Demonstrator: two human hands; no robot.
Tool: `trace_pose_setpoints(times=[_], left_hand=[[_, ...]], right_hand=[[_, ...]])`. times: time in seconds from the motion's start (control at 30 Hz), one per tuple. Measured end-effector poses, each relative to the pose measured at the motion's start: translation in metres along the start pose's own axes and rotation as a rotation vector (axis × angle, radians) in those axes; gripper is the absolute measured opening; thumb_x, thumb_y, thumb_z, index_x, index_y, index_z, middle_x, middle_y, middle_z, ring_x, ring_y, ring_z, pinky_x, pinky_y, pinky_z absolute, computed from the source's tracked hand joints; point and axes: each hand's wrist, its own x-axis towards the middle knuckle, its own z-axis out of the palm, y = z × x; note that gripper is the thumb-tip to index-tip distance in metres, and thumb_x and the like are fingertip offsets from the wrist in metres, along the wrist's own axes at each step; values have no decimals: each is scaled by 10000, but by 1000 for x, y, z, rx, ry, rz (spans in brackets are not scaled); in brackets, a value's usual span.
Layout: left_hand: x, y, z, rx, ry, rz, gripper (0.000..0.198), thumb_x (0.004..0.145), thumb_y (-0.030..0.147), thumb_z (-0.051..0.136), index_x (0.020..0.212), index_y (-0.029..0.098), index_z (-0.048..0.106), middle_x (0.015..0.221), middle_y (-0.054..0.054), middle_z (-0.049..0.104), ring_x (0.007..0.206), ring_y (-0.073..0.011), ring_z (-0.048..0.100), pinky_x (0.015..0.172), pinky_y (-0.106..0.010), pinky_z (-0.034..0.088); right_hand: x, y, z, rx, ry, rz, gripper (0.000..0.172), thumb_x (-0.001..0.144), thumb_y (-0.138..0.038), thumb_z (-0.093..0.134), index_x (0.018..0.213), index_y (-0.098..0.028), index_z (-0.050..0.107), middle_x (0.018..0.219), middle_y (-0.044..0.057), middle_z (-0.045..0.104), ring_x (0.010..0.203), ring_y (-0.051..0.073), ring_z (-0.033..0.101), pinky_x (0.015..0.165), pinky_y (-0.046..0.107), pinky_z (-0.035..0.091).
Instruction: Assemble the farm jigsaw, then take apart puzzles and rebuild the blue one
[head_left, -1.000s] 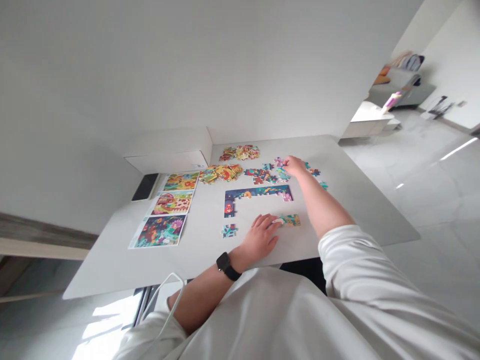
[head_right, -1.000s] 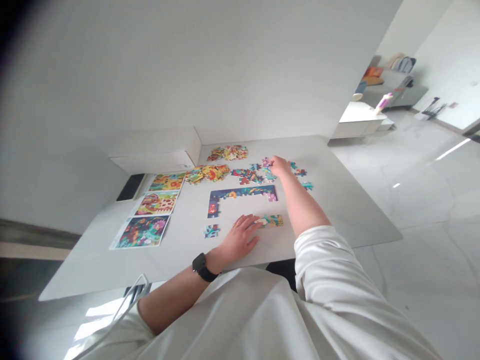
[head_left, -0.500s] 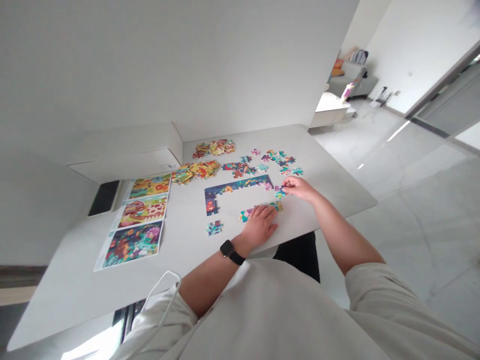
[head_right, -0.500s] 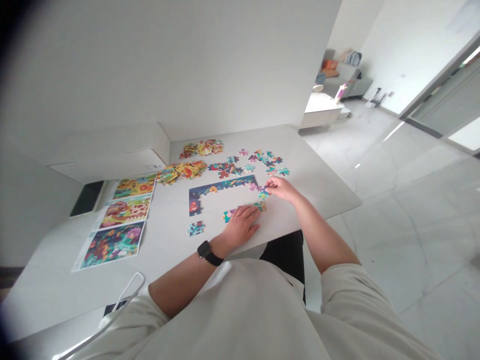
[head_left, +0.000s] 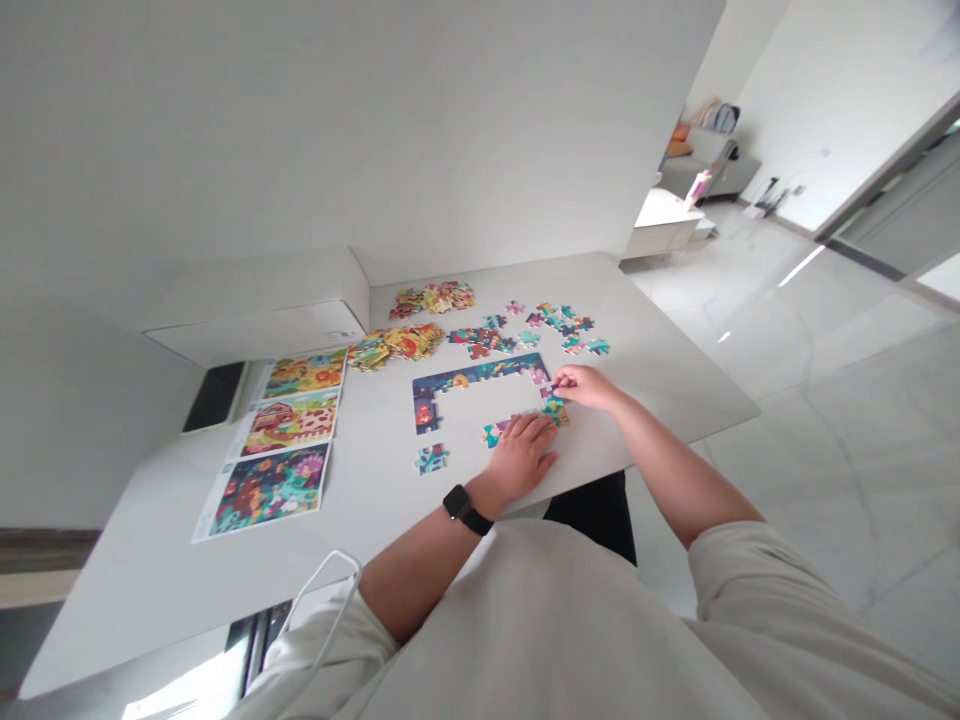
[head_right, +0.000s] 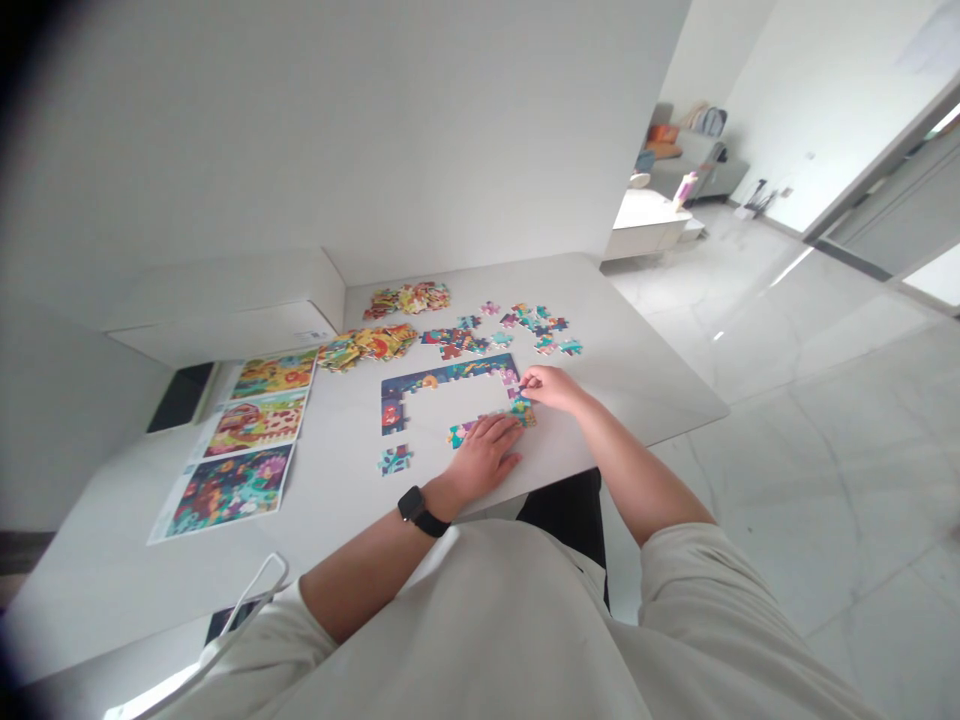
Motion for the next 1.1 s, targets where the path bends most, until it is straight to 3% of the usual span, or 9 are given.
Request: trace_pose_setpoints(times=[0.43,0.77,0.87,1.0,1.1], left_hand=[[0,0,-1,-17,-2,-14,471,1047,350,581,1497,234,653,1584,-123,601,1502,-349,482,1307,-598,345],[-2,1,-5,-62,-8,-1,404,1041,349,600,1426,289,709,1497,-99,657,1383,-332,554,1194,-575,455],[-3,1,-3,-52,3,-10,415,1029,363,627,1428,278,706,1554,-123,611,1448,-346,520,1244,-606,413],[-3,-1,2,-16,0,-21,443,1022,385,646,1452,283,677,1645,-125,539,1589,-367,395,1333,-683,255],[-2,-3,5,-20,-13,-17,457,1025,395,647,1463,265,658,1673,-139,515,1610,-359,383,1338,-681,258]], right_hand=[[-1,-2,3,-137,35,-36,115,840,-199,784,949,-231,761,862,-4,784,808,172,730,761,262,535],[-12,-17,7,-313,10,-55,120,847,-150,809,930,-236,800,916,23,784,801,178,719,783,281,531],[-17,-18,9,-342,25,-67,119,865,-151,796,945,-238,798,941,30,772,807,176,710,787,284,527],[-20,-16,11,-347,46,-81,116,881,-160,783,964,-240,796,951,28,762,797,173,699,797,290,529],[-23,-16,11,-339,50,-97,129,889,-157,770,977,-248,795,950,23,755,797,171,699,805,293,530]])
